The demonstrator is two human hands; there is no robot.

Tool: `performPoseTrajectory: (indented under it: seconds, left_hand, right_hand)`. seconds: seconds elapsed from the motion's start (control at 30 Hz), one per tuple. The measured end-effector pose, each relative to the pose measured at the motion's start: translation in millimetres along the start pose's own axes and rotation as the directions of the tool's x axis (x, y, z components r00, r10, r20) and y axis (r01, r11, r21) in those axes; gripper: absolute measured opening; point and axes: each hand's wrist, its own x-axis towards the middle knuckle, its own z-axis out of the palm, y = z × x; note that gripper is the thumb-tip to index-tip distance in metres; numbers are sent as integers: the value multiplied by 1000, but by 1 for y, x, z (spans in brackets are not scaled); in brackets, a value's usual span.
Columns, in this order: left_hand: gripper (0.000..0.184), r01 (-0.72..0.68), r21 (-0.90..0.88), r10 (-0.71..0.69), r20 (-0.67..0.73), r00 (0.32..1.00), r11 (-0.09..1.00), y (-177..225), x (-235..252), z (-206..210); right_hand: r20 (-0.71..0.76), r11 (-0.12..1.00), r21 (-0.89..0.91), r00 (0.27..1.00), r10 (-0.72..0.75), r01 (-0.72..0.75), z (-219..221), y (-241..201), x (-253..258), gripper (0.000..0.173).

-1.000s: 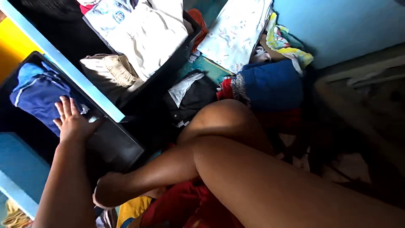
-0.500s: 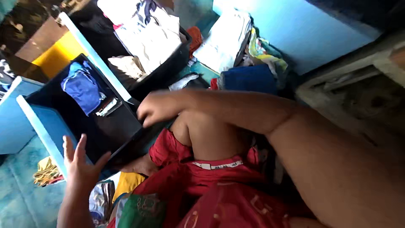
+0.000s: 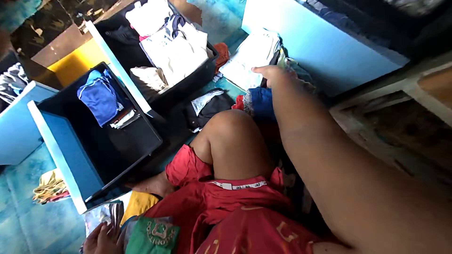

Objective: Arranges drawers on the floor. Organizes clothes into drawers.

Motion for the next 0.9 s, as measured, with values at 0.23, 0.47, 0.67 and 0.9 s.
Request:
performPoseTrajectory:
  seconds: [0.23,0.47,0.67,0.9]
  left_hand:
    - [21,13,99,-23,93,995,995,1,2,8]
    - [28,56,171,-77,120,990,984,3,7,10]
    - [26,60,214,-92,142,986,975,3,9,12]
    - [28,58,248,-97,148,984,967,3,10,9]
  right_hand:
    - [-120,987,160,992,46,-27,13,-5,20,76]
    - [-149,933,359,985,90,-31,7,-4,23,83]
    - [-104,897,434,984,145,-86,7,-22,9,80]
    - [-179,924,379,984,24,46,16,-29,17,76]
